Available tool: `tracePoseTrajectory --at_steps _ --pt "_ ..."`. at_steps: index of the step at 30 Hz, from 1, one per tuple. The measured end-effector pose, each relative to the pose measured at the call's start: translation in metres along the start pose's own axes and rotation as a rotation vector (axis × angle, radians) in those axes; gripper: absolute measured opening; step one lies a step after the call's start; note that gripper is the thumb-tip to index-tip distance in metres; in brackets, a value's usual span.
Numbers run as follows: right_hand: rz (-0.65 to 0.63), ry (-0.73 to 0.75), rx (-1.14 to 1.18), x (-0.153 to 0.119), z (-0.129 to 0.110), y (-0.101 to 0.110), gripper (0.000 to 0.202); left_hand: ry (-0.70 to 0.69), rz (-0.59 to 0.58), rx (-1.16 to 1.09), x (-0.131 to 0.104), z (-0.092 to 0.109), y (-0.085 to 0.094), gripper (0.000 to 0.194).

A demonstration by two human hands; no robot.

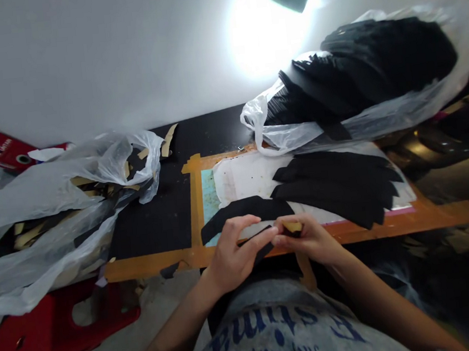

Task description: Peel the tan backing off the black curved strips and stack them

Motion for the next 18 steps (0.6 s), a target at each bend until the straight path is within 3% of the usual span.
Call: tracePoseTrajectory --at_steps 6,9,11,14,18 --pt "0.013 -0.111 0.309 -0.006 0.027 -0.008 0.042 -0.010 -0.123 -0.283 0.004 0.004 -0.014 0.031" --pt "0.017 -0.186 0.450 -0.011 0.040 -0.018 0.043 0.017 -0.098 -0.300 0.003 0.003 -0.014 0.026" --pt "0.092 -0.233 0.562 -0.012 0.050 -0.016 0.044 0.015 -0.015 -0.238 -0.002 0.001 -0.008 0.022" --pt "0.351 -0.285 0.647 -0.019 0.067 0.008 0.044 0.051 0.145 -0.088 -0.013 -0.009 0.004 0.022" --pt "0.627 -0.248 0.660 -0.039 0.079 0.060 0.043 0.210 0.135 -0.158 -0.035 -0.040 0.009 0.021"
Point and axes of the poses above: each hand's wrist, its own x-axis towards the middle knuckle, its own y-axis out of the back of the hand, z = x × y, the point moved 8 cm from there along x, towards the middle knuckle, and after that the axes turned 6 degrees about y, right-handed, at the moved point
